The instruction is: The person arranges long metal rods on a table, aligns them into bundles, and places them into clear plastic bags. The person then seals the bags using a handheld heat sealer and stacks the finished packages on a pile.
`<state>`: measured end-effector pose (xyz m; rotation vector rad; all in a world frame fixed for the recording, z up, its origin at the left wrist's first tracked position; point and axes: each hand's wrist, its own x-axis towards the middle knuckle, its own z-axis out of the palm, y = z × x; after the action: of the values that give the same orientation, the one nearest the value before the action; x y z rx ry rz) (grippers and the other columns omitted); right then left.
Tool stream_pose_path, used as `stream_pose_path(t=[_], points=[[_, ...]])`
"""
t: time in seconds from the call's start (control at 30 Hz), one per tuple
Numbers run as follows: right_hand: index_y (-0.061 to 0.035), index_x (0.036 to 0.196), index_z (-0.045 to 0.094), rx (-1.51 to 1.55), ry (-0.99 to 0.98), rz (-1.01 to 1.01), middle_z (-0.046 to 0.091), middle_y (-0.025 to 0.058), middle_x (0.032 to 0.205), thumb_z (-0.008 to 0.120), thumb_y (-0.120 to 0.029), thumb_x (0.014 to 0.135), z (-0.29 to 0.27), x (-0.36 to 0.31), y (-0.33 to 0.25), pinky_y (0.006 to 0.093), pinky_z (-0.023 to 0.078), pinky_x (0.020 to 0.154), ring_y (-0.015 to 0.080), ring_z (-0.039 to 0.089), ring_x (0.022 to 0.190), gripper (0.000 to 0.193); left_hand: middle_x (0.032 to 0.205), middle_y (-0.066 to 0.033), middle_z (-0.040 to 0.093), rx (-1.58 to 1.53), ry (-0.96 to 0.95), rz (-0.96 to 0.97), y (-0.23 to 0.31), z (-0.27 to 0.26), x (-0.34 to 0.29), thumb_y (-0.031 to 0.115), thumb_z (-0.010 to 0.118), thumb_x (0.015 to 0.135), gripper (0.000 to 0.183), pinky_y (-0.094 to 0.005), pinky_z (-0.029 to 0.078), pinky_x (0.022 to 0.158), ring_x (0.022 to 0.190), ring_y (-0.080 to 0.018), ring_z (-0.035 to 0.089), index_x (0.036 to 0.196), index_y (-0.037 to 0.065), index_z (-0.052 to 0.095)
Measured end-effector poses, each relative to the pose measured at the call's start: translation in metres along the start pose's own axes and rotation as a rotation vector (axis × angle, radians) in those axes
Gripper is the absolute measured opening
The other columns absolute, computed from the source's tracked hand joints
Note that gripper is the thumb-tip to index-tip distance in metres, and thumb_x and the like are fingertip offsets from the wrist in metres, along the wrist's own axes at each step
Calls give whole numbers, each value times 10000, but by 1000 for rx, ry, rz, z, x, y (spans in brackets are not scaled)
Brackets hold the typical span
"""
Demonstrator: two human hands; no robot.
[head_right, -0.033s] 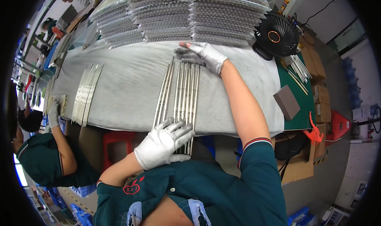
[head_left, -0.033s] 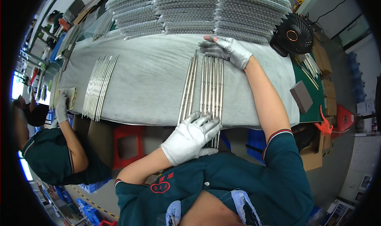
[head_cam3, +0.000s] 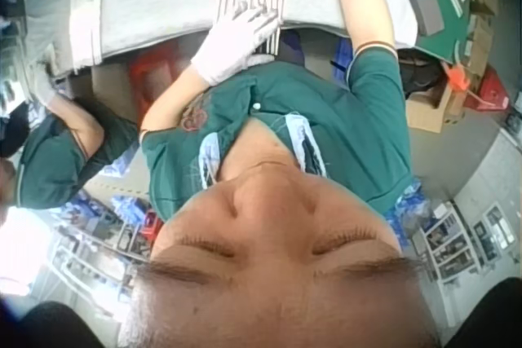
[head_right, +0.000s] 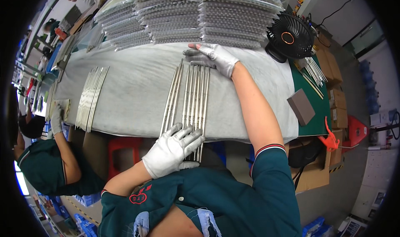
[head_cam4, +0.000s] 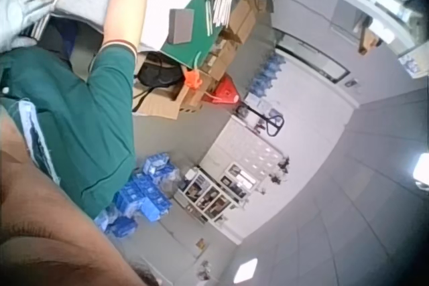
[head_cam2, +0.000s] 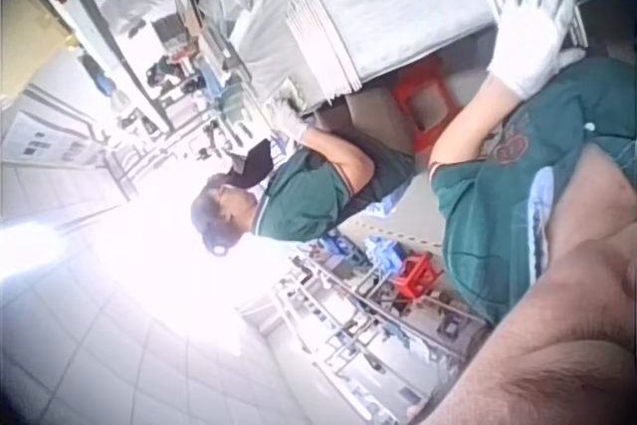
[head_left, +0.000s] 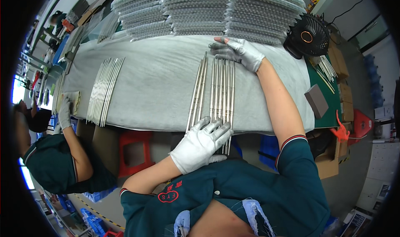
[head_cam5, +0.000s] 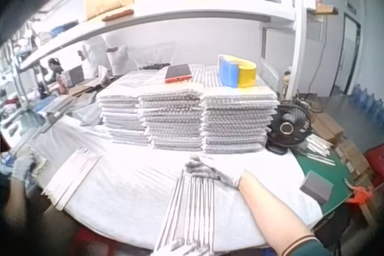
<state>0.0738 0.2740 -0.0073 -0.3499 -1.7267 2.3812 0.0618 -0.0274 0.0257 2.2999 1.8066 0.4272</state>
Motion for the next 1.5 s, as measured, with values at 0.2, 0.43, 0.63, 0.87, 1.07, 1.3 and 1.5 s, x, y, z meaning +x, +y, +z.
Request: stream_pose_path(t=[0.2,0.43,0.63,0.87,1.07,1.3,1.5], points=[[49,1323,439,0,15,-1,568,192,1235,597,-393,901,1,-1,0,353,455,1012,276,564,1152,631,1213,-97,581,135,68,3,1,23,-10,309,699,711,588,-448,396,1005,1131,-255,541,1229,73,550],[39,1328,439,-46,41,5,572,189,1229,613,-415,887,6,-3,-3,355,456,1010,273,570,1144,656,1007,-28,683,137,359,166,2,-6,-9,312,711,690,308,-307,539,653,810,-166,660,928,119,681],[40,1328,440,-28,37,-4,575,185,1222,605,-399,897,8,-3,-1,345,471,990,268,568,1146,637,744,-121,609,-872,1395,18,-45,-70,-3,283,474,958,265,-261,490,450,573,-184,604,909,36,559],[44,1345,413,-15,60,14,564,189,1232,593,-385,909,2,-5,-3,335,474,984,268,562,1148,638,500,61,379,-789,1140,-704,-138,-105,45,297,469,985,344,-211,224,367,398,-34,311,1020,20,670],[51,1354,395,14,17,15,554,197,1241,590,-397,909,5,-1,-2,336,468,993,266,551,1164,660,604,-93,591,-284,480,-965,-196,-29,67,347,464,948,354,-341,462,575,576,-211,593,1088,94,668],[50,1352,400,9,-7,-37,517,183,1301,576,-430,905,-5,5,6,330,413,1050,250,503,1222,679,1055,-154,644,65,252,-902,-105,-12,50,350,530,908,381,-439,511,789,902,-350,636,1222,139,568],[36,1368,393,-28,-105,-62,447,188,1379,555,-540,877,11,36,8,353,296,1132,257,408,1314,774,1217,-112,580,100,238,-696,-45,10,24,331,568,889,380,-424,533,699,846,-318,652,1181,87,550]])
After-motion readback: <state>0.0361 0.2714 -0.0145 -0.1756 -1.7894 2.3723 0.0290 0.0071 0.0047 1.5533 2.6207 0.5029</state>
